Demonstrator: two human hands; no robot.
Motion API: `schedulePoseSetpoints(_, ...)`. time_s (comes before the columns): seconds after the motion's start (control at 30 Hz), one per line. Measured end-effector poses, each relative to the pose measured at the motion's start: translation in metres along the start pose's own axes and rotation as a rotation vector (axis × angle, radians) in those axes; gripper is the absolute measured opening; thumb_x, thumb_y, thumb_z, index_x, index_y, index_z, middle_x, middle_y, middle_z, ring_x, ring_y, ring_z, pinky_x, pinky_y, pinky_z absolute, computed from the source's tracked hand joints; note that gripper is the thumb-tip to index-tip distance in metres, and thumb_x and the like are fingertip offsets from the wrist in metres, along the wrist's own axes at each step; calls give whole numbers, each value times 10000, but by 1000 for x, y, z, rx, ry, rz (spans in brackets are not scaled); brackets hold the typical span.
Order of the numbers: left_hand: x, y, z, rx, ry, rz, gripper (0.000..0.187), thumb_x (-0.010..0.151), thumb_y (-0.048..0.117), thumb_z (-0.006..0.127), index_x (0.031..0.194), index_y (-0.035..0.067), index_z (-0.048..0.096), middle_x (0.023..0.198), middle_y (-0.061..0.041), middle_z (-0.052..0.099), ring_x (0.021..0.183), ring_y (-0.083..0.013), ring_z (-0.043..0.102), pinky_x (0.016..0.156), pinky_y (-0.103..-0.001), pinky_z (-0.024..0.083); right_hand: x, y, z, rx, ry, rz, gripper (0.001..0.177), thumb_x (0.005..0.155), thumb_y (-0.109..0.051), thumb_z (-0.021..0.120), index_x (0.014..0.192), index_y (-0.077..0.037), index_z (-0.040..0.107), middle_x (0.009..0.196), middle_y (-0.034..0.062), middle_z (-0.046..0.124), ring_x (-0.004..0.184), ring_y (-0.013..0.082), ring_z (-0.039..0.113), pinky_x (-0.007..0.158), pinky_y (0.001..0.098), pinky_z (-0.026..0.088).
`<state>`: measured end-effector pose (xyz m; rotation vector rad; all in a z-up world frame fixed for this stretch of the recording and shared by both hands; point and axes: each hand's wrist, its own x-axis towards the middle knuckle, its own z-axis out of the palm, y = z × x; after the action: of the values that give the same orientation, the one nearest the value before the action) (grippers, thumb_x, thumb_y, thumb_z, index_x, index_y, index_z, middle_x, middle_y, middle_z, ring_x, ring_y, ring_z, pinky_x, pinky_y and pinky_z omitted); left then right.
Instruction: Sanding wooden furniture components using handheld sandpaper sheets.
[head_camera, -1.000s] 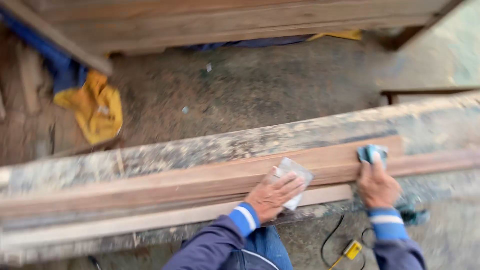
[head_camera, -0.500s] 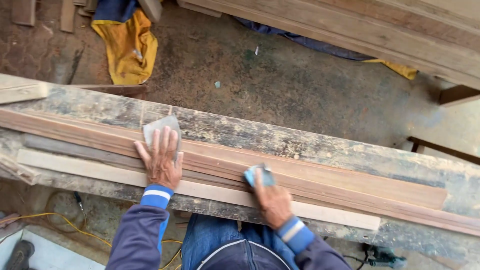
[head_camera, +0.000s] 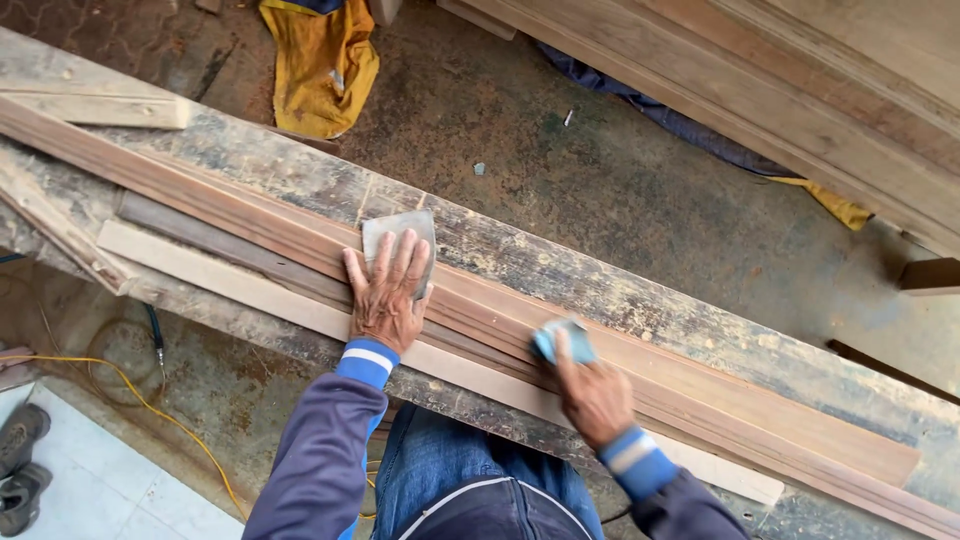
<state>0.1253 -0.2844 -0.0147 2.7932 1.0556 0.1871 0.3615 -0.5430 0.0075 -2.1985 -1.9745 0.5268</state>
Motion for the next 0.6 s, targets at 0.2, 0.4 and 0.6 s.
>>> schedulePoseSetpoints(0.2, 0, 2, -3, 40, -22, -18, 771, 932, 346, 663, 1605, 181, 323, 1685, -61, 274, 1551, -323, 222, 1183, -775, 140, 12, -18, -21, -61, 30, -1, 934, 685, -114, 652, 1552, -118, 305, 804, 84, 722, 746, 273, 669, 549, 417, 486)
schedulePoseSetpoints(0.4, 1, 1, -10, -19, -113, -19, 865, 867, 363, 704, 1602, 209, 275, 1682, -49, 232, 1550, -315, 195, 1184, -767, 121, -67, 27, 53, -115, -286, 521, 712, 981, -196, 544, 1624, -162, 240, 920, 51, 771, 696, 194, 722, 529, 384, 526)
schedulePoseSetpoints(0.6, 1, 2, -5, -21, -30, 5, 791, 956, 334, 667, 1618, 208, 253, 1697, -46, 219, 1556, -316, 184, 1195, -748, 128, 74, -80, 33, -27, -104, 249, 775, 886, -106, 637, 1585, -57, 306, 816, 74, 746, 734, 255, 703, 516, 418, 499)
